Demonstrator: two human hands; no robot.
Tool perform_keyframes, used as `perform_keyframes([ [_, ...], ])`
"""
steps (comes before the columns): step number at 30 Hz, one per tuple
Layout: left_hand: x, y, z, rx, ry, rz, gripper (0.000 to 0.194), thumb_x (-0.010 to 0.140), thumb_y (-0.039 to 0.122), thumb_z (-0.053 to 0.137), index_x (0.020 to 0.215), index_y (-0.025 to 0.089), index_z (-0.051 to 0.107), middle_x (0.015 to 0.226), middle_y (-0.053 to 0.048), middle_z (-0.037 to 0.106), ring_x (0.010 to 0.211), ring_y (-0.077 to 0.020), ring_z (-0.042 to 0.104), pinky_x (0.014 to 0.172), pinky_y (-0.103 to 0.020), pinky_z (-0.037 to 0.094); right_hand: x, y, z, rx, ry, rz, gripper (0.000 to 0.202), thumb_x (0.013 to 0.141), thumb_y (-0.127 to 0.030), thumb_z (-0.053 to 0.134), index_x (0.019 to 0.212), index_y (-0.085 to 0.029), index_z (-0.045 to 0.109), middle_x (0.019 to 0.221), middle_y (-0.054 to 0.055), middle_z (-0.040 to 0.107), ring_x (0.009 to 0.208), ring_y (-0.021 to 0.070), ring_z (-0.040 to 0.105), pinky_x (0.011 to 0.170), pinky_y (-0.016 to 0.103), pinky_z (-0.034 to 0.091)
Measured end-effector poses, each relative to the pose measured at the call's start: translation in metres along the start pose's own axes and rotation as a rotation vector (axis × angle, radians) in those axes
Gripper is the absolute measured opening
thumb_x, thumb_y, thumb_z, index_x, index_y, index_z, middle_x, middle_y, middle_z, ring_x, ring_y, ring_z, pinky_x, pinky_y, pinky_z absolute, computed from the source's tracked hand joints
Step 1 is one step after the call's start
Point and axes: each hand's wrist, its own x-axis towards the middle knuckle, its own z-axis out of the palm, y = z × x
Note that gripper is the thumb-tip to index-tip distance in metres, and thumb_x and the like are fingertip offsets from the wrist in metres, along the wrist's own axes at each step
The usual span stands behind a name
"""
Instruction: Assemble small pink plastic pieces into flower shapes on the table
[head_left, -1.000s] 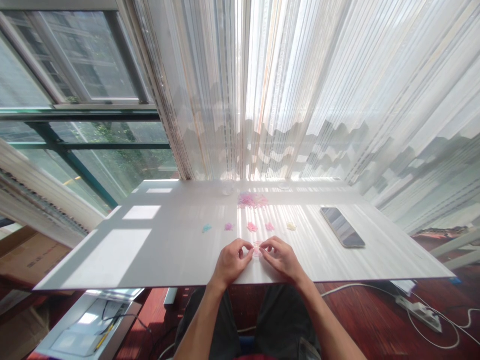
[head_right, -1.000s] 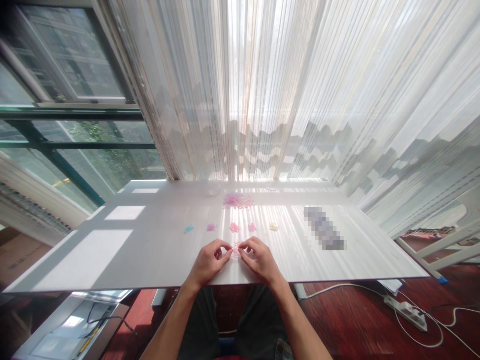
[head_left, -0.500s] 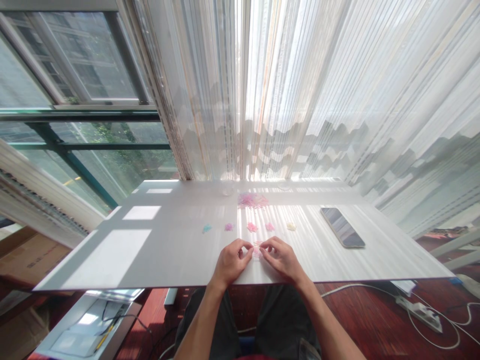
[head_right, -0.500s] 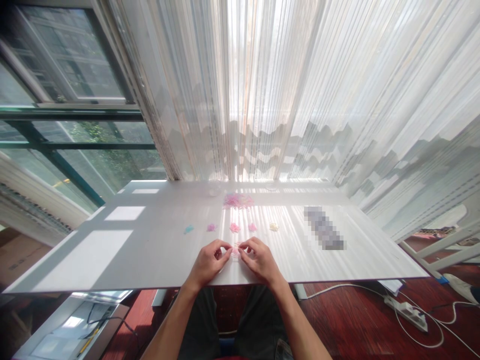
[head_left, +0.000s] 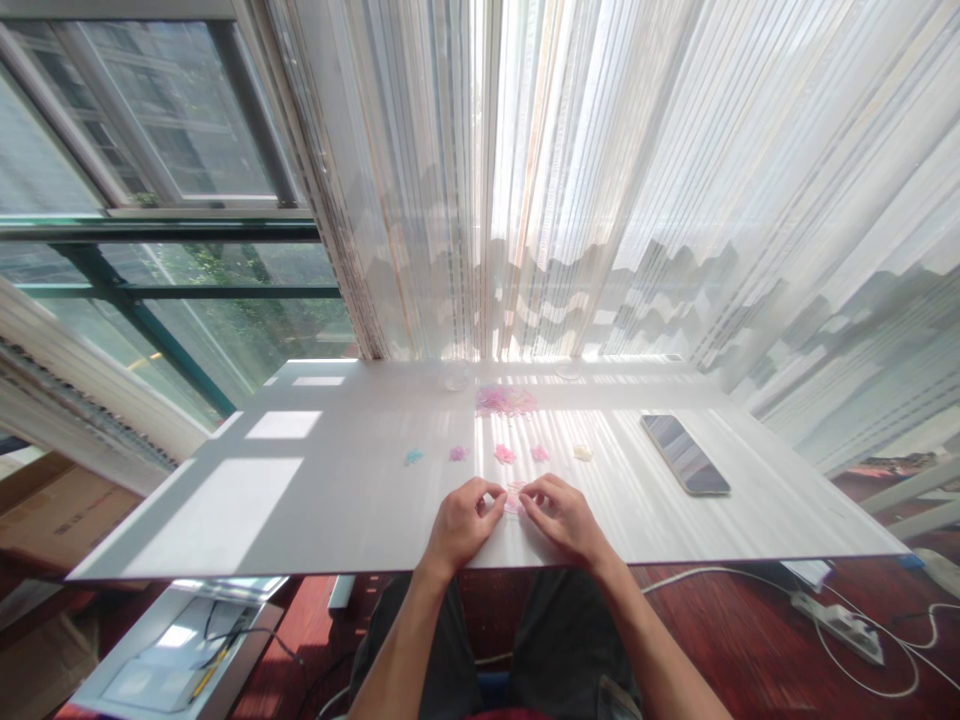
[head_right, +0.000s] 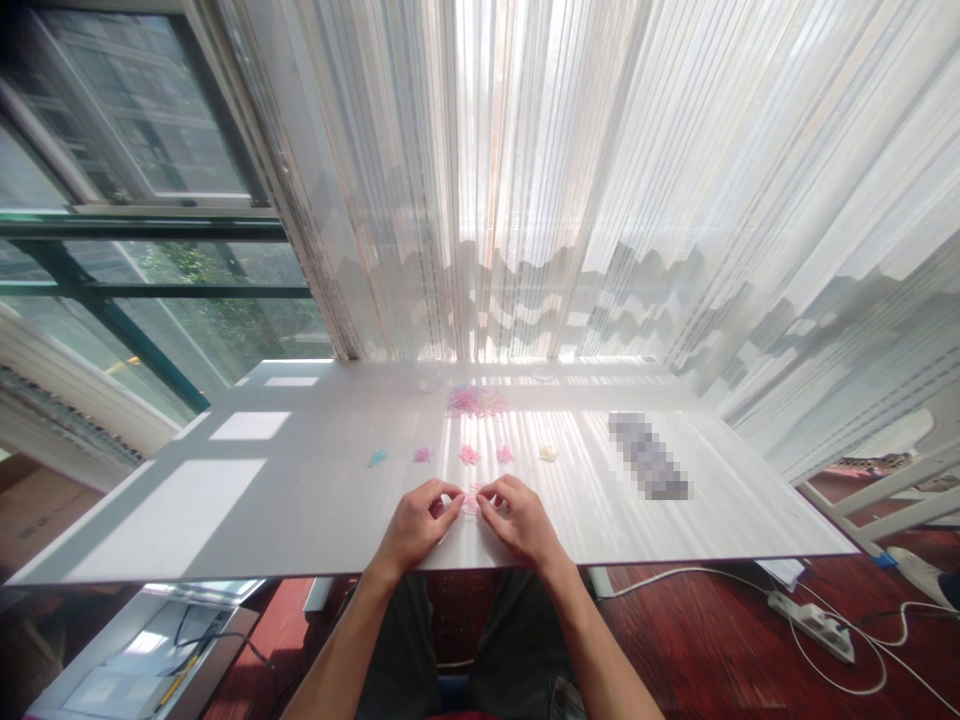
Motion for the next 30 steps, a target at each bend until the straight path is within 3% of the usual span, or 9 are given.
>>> perform_keyframes([
  [5,0.000,-0.001,0.001,-0.010,-0.004,0.001,0.015,0.091,0.031,0.060,0.089,0.020,0.071,0.086,-0.003,0.073,0.063,-0.0129,0.060,0.065,-0.024,0.049,0.001,-0.001,0.000,-0.003,0.056,0.041,0.021,0.095,-0.034,0.057,0.087,-0.022,0.071,0.078,0.004,0.067,0.070,0.0179,0.062,0.067,0.030,0.052],
  [11,0.001,-0.002,0.001,-0.026,-0.006,0.001,0.014,0.092,0.029,0.059,0.089,0.020,0.069,0.085,-0.002,0.072,0.061,-0.0121,0.057,0.065,-0.024,0.048,0.015,0.019,-0.007,-0.050,0.338,0.279,0.028,0.092,-0.043,0.058,0.086,-0.021,0.074,0.082,0.007,0.075,0.065,0.0210,0.066,0.063,0.033,0.052],
  [19,0.001,0.000,0.001,-0.017,0.004,0.008,0.013,0.092,0.027,0.059,0.086,0.020,0.069,0.082,-0.002,0.072,0.061,-0.0120,0.057,0.063,-0.023,0.046,0.038,0.033,-0.013,-0.287,0.277,0.326,0.026,0.089,-0.035,0.057,0.083,-0.018,0.075,0.080,0.008,0.072,0.067,0.0218,0.065,0.072,0.036,0.050],
  [30,0.000,0.001,0.001,-0.003,0.003,-0.001,0.013,0.092,0.027,0.060,0.084,0.020,0.069,0.080,-0.001,0.071,0.061,-0.0122,0.058,0.064,-0.023,0.046,0.032,0.036,-0.009,-0.291,0.322,0.357,0.022,0.085,-0.032,0.058,0.081,-0.017,0.073,0.078,0.007,0.072,0.069,0.0206,0.066,0.072,0.033,0.049],
])
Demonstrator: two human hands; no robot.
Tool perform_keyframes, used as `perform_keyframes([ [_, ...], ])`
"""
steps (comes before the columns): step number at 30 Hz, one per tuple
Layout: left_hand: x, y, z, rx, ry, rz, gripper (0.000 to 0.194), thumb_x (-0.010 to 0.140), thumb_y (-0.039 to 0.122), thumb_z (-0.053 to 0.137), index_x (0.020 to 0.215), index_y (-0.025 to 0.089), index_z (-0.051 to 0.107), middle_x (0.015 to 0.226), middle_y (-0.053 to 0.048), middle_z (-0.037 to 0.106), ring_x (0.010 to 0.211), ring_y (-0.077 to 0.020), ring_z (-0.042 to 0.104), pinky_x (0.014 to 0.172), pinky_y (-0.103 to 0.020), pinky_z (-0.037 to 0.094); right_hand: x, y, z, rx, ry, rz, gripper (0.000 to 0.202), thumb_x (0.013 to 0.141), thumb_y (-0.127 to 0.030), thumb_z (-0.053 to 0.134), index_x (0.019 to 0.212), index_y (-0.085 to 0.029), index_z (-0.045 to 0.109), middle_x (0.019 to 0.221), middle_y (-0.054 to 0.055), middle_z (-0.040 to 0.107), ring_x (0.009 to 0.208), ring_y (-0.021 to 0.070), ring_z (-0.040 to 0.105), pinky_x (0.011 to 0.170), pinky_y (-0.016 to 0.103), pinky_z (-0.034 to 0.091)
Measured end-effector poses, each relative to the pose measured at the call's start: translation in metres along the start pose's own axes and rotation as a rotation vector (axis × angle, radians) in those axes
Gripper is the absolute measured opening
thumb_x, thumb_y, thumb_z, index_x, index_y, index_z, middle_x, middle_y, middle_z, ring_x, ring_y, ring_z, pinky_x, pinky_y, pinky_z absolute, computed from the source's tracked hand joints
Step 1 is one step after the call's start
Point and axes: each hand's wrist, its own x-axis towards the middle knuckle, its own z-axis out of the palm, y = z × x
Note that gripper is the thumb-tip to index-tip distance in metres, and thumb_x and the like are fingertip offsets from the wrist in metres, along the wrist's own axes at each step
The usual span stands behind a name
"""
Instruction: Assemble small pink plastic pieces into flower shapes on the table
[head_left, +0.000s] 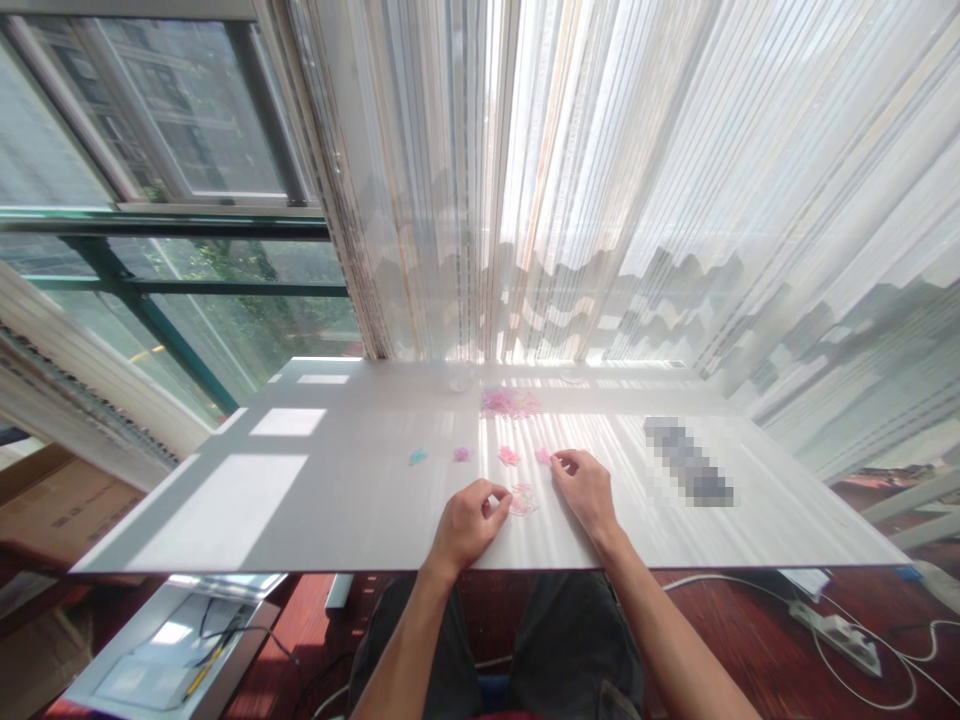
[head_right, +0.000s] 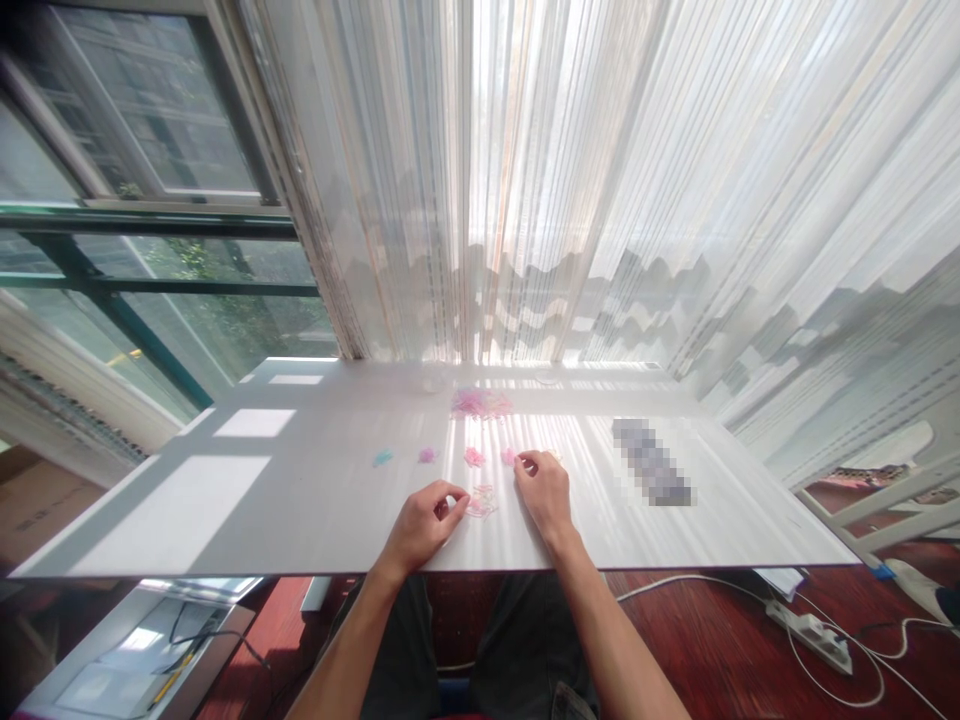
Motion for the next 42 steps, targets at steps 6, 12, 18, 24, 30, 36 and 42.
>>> perform_keyframes([
  [6,-0.0006,-0.0006,0.0002,-0.001,-0.006,-0.002,0.014,0.092,0.028,0.059,0.084,0.020,0.069,0.080,-0.001,0.071,0.062,-0.0125,0.058,0.065,-0.024,0.046,-0.0018,0.0010,0.0014,-0.036,0.001,-0.011,0.020,0.084,-0.030,0.057,0.081,-0.017,0.072,0.078,0.008,0.070,0.070,0.0217,0.065,0.073,0.034,0.048],
  [12,0.0001,-0.0009,0.0002,0.000,-0.010,-0.006,0.014,0.092,0.028,0.059,0.085,0.020,0.068,0.081,-0.001,0.071,0.062,-0.0125,0.058,0.065,-0.024,0.046,-0.0021,-0.0002,0.0021,-0.073,-0.014,-0.066,0.020,0.085,-0.030,0.057,0.079,-0.017,0.071,0.073,0.007,0.067,0.070,0.0224,0.063,0.072,0.035,0.047],
  [18,-0.0001,0.0007,-0.0002,0.003,-0.012,-0.012,0.014,0.092,0.028,0.059,0.084,0.020,0.068,0.081,-0.001,0.071,0.062,-0.0129,0.058,0.065,-0.025,0.046,-0.0026,0.0017,0.0033,-0.028,0.004,-0.067,0.019,0.083,-0.025,0.055,0.088,-0.017,0.072,0.077,0.006,0.067,0.069,0.0207,0.062,0.074,0.035,0.048],
  [24,-0.0003,0.0005,0.0000,0.009,-0.005,-0.009,0.013,0.091,0.027,0.060,0.084,0.021,0.069,0.082,-0.002,0.072,0.062,-0.0131,0.060,0.064,-0.024,0.046,-0.0031,0.0024,0.0034,-0.005,-0.002,-0.088,0.028,0.082,-0.017,0.053,0.100,-0.017,0.074,0.085,0.007,0.067,0.069,0.0190,0.060,0.076,0.034,0.049],
  [30,-0.0003,0.0003,-0.0003,0.005,-0.005,-0.010,0.014,0.091,0.028,0.059,0.084,0.021,0.069,0.082,-0.002,0.072,0.063,-0.0132,0.060,0.065,-0.025,0.047,-0.0039,0.0021,0.0037,-0.055,-0.065,-0.176,0.034,0.085,-0.013,0.050,0.108,-0.020,0.074,0.089,0.007,0.065,0.081,0.0222,0.060,0.082,0.036,0.049],
  [36,-0.0006,-0.0001,0.0003,0.007,-0.007,-0.014,0.017,0.092,0.030,0.058,0.085,0.021,0.069,0.083,-0.002,0.073,0.064,-0.0132,0.060,0.065,-0.025,0.047,-0.0023,0.0043,0.0046,-0.015,-0.053,-0.143,0.034,0.085,-0.014,0.049,0.108,-0.018,0.074,0.091,0.008,0.066,0.078,0.0205,0.060,0.082,0.036,0.050],
  [42,-0.0003,-0.0011,0.0007,-0.004,-0.001,-0.012,0.014,0.092,0.028,0.057,0.088,0.021,0.069,0.084,-0.002,0.072,0.064,-0.0130,0.059,0.066,-0.026,0.048,-0.0029,0.0036,0.0041,-0.023,-0.058,-0.142,0.033,0.084,-0.014,0.048,0.104,-0.018,0.075,0.091,0.008,0.067,0.081,0.0221,0.061,0.084,0.038,0.050],
])
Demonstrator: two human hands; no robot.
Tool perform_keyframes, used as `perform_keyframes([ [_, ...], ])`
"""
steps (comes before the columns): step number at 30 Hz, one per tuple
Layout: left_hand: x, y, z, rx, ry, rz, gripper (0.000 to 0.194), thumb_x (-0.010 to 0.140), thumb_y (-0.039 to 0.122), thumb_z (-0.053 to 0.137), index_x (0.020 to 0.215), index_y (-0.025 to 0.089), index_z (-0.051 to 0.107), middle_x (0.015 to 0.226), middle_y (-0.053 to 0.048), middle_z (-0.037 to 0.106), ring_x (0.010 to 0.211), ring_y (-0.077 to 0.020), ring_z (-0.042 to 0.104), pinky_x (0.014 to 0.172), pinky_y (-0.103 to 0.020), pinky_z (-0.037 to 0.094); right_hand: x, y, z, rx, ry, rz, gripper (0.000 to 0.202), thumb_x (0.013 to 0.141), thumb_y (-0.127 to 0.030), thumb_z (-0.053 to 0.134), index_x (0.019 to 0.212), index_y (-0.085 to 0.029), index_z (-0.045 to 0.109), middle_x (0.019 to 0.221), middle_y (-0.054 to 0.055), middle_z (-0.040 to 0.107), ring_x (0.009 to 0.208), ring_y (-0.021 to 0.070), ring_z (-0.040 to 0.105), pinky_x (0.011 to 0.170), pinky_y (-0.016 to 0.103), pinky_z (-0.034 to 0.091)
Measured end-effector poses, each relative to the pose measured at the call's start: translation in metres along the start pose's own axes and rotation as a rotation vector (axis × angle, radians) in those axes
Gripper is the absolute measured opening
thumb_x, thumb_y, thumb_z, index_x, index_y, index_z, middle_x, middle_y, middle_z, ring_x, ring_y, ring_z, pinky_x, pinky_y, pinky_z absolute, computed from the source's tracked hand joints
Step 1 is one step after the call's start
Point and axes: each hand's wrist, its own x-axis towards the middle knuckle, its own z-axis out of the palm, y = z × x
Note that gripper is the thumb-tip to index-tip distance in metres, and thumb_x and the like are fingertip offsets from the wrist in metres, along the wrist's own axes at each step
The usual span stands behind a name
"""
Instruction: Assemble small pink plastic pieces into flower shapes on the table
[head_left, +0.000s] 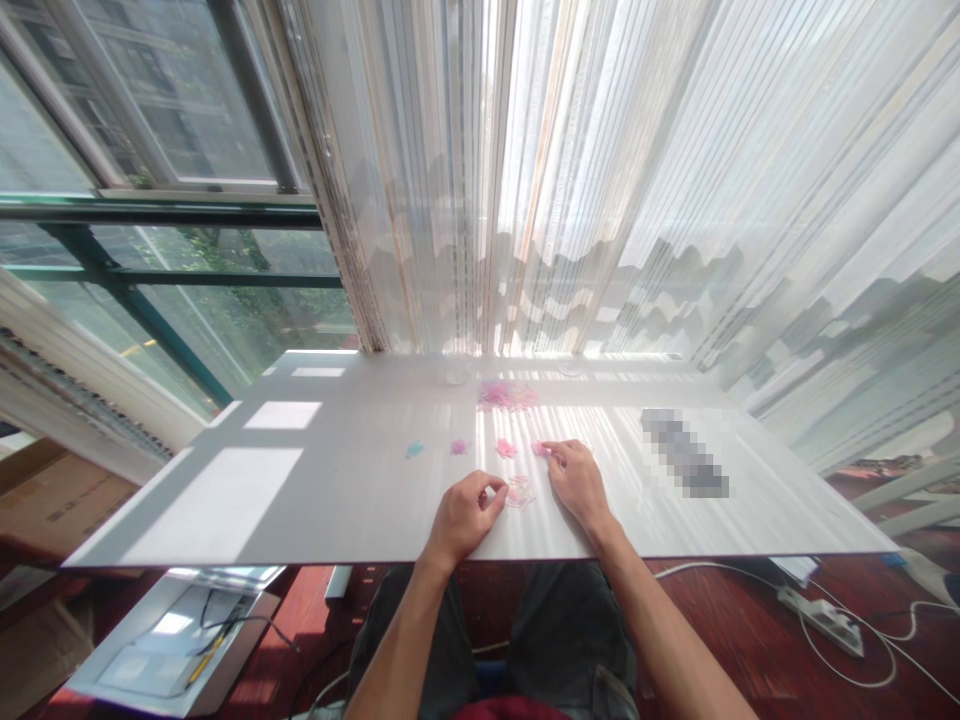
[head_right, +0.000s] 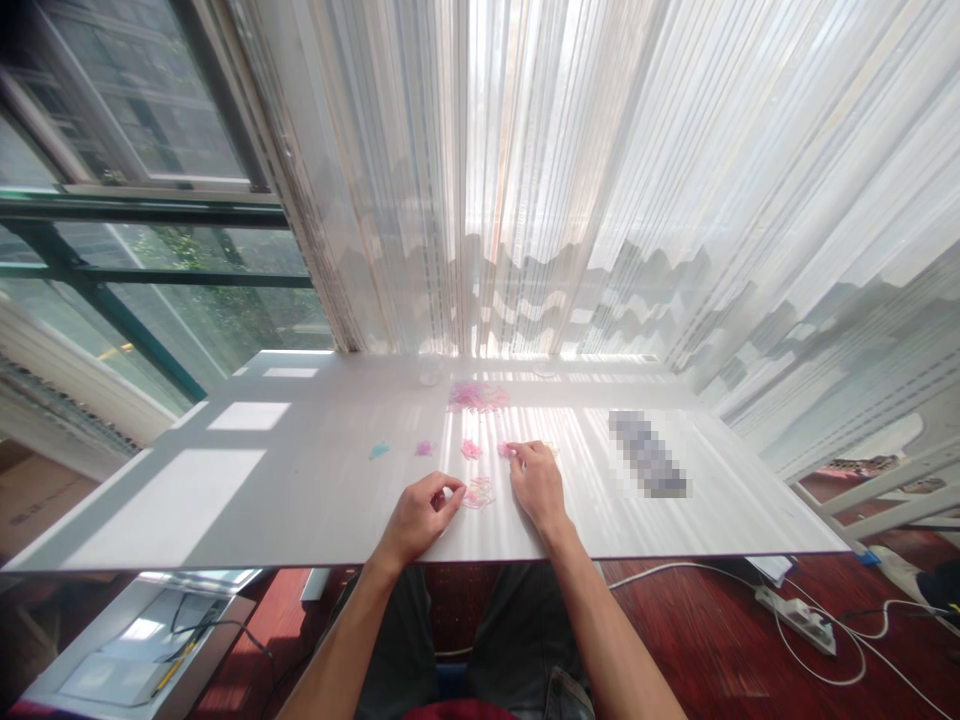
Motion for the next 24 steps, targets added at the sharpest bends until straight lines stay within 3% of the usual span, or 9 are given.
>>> perform_keyframes([
  [5,0.001,-0.001,0.000,0.085,0.053,0.054,0.024,0.084,0.010,0.056,0.100,0.021,0.068,0.091,-0.003,0.072,0.078,-0.0173,0.062,0.081,-0.033,0.049,0.002,-0.001,-0.002,0.059,0.046,0.035,0.033,0.082,-0.015,0.048,0.102,-0.017,0.074,0.091,0.008,0.067,0.074,0.0200,0.061,0.079,0.036,0.051],
  [8,0.002,0.000,0.000,0.178,0.037,0.051,0.028,0.080,0.007,0.058,0.102,0.022,0.068,0.095,-0.004,0.073,0.090,-0.0219,0.063,0.085,-0.037,0.045,0.000,-0.005,-0.007,0.103,0.069,0.041,0.030,0.081,-0.016,0.049,0.098,-0.016,0.073,0.090,0.009,0.068,0.074,0.0199,0.061,0.077,0.036,0.051],
  [10,0.002,0.002,0.000,0.216,0.015,0.043,0.027,0.079,0.009,0.060,0.101,0.022,0.068,0.096,-0.005,0.073,0.095,-0.0237,0.063,0.085,-0.038,0.044,-0.005,-0.010,-0.013,0.147,0.024,0.022,0.028,0.083,-0.020,0.050,0.098,-0.016,0.073,0.089,0.008,0.068,0.074,0.0199,0.061,0.074,0.034,0.051],
  [12,0.002,0.003,0.000,0.246,-0.007,0.045,0.025,0.079,0.011,0.061,0.101,0.022,0.068,0.096,-0.005,0.072,0.096,-0.0243,0.062,0.085,-0.039,0.043,-0.012,-0.016,-0.019,0.215,-0.099,-0.027,0.026,0.087,-0.024,0.052,0.101,-0.018,0.073,0.089,0.007,0.067,0.076,0.0195,0.062,0.068,0.031,0.050],
  [15,0.002,0.006,0.000,0.281,-0.025,0.050,0.021,0.080,0.014,0.063,0.099,0.022,0.068,0.094,-0.005,0.071,0.094,-0.0243,0.061,0.085,-0.039,0.042,-0.024,-0.024,-0.024,0.264,-0.257,-0.139,0.021,0.090,-0.027,0.053,0.097,-0.020,0.072,0.089,0.005,0.065,0.077,0.0180,0.062,0.071,0.030,0.051],
  [24,0.002,0.007,-0.001,0.330,-0.029,0.044,0.008,0.087,0.021,0.062,0.091,0.021,0.068,0.087,-0.004,0.069,0.090,-0.0231,0.061,0.082,-0.039,0.040,-0.033,-0.028,-0.017,0.273,-0.300,-0.283,0.012,0.090,-0.031,0.063,0.094,-0.020,0.069,0.090,0.006,0.062,0.087,0.0200,0.063,0.079,0.032,0.053],
])
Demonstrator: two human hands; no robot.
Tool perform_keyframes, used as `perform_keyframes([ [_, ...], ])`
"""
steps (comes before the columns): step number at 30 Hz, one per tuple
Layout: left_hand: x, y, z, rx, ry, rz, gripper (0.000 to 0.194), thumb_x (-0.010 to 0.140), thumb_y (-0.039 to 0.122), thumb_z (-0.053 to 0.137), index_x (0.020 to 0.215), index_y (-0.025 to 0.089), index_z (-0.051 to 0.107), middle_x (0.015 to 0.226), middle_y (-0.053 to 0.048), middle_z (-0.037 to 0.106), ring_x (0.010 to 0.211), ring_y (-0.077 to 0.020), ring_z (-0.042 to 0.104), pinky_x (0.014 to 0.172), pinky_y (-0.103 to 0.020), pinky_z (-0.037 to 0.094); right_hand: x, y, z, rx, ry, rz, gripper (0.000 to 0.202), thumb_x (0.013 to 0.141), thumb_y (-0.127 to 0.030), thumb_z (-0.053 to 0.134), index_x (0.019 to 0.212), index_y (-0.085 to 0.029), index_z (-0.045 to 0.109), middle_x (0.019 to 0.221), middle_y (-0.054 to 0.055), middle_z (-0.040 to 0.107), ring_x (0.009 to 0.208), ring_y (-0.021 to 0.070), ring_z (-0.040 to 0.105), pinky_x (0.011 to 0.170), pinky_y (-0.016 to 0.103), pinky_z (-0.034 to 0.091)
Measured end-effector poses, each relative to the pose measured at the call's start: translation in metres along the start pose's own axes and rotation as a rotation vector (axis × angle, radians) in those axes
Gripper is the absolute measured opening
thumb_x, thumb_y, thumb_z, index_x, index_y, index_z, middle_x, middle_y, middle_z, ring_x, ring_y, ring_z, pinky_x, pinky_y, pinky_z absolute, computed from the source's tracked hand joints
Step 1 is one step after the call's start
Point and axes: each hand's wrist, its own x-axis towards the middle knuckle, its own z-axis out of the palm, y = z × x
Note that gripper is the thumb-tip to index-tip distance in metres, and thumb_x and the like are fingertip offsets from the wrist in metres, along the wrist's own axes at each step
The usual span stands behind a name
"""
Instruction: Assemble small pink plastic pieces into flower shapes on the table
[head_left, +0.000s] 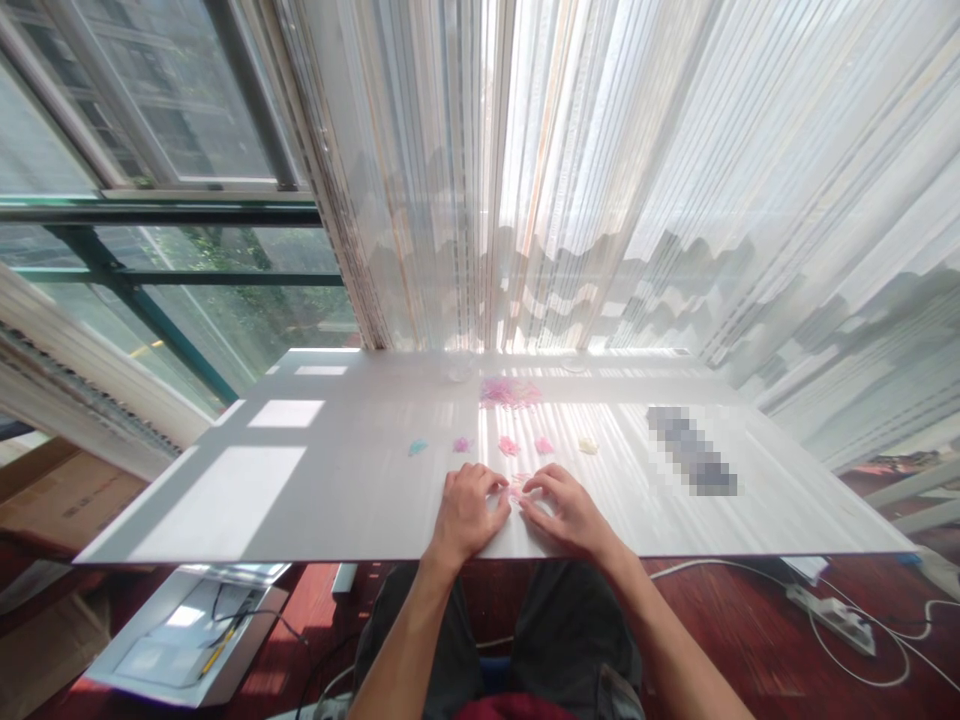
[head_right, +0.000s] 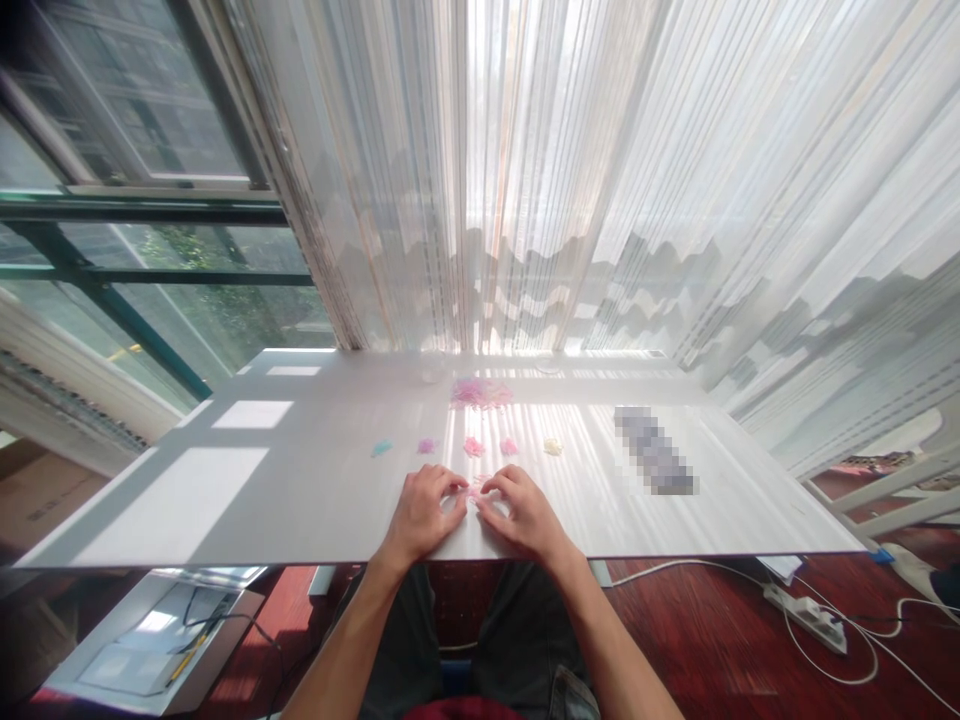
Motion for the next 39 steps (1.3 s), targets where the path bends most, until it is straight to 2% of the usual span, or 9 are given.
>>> perform_keyframes([
  [10,-0.0006,-0.0011,0.0005,-0.008,0.011,0.005,0.006,0.087,0.021,0.063,0.091,0.022,0.068,0.086,-0.003,0.069,0.089,-0.0223,0.062,0.082,-0.037,0.040,0.0038,-0.0019,0.0049,-0.017,-0.020,0.029,0.015,0.092,-0.031,0.061,0.090,-0.020,0.070,0.088,0.005,0.060,0.083,0.0188,0.062,0.077,0.031,0.053],
  [18,-0.0005,-0.0026,0.0015,-0.020,0.004,0.006,0.013,0.087,0.018,0.062,0.097,0.022,0.069,0.090,-0.004,0.071,0.090,-0.0220,0.062,0.083,-0.038,0.041,0.0070,-0.0031,0.0104,-0.060,-0.009,0.038,0.011,0.090,-0.027,0.061,0.086,-0.021,0.070,0.084,0.004,0.060,0.081,0.0190,0.061,0.077,0.032,0.053],
  [28,0.0004,-0.0020,0.0014,-0.025,0.020,-0.006,0.011,0.090,0.020,0.061,0.098,0.021,0.068,0.089,-0.004,0.071,0.090,-0.0220,0.064,0.083,-0.037,0.042,0.0064,-0.0019,0.0063,0.041,0.042,0.056,0.014,0.091,-0.031,0.062,0.088,-0.021,0.071,0.085,0.004,0.063,0.080,0.0183,0.062,0.074,0.030,0.053],
  [39,-0.0002,-0.0020,-0.0005,-0.088,0.017,-0.001,0.007,0.092,0.023,0.062,0.092,0.020,0.069,0.087,-0.003,0.072,0.080,-0.0197,0.064,0.080,-0.035,0.041,0.0061,-0.0007,0.0057,0.060,0.026,0.086,0.020,0.093,-0.034,0.058,0.090,-0.020,0.071,0.086,0.005,0.064,0.075,0.0170,0.062,0.069,0.029,0.052],
])
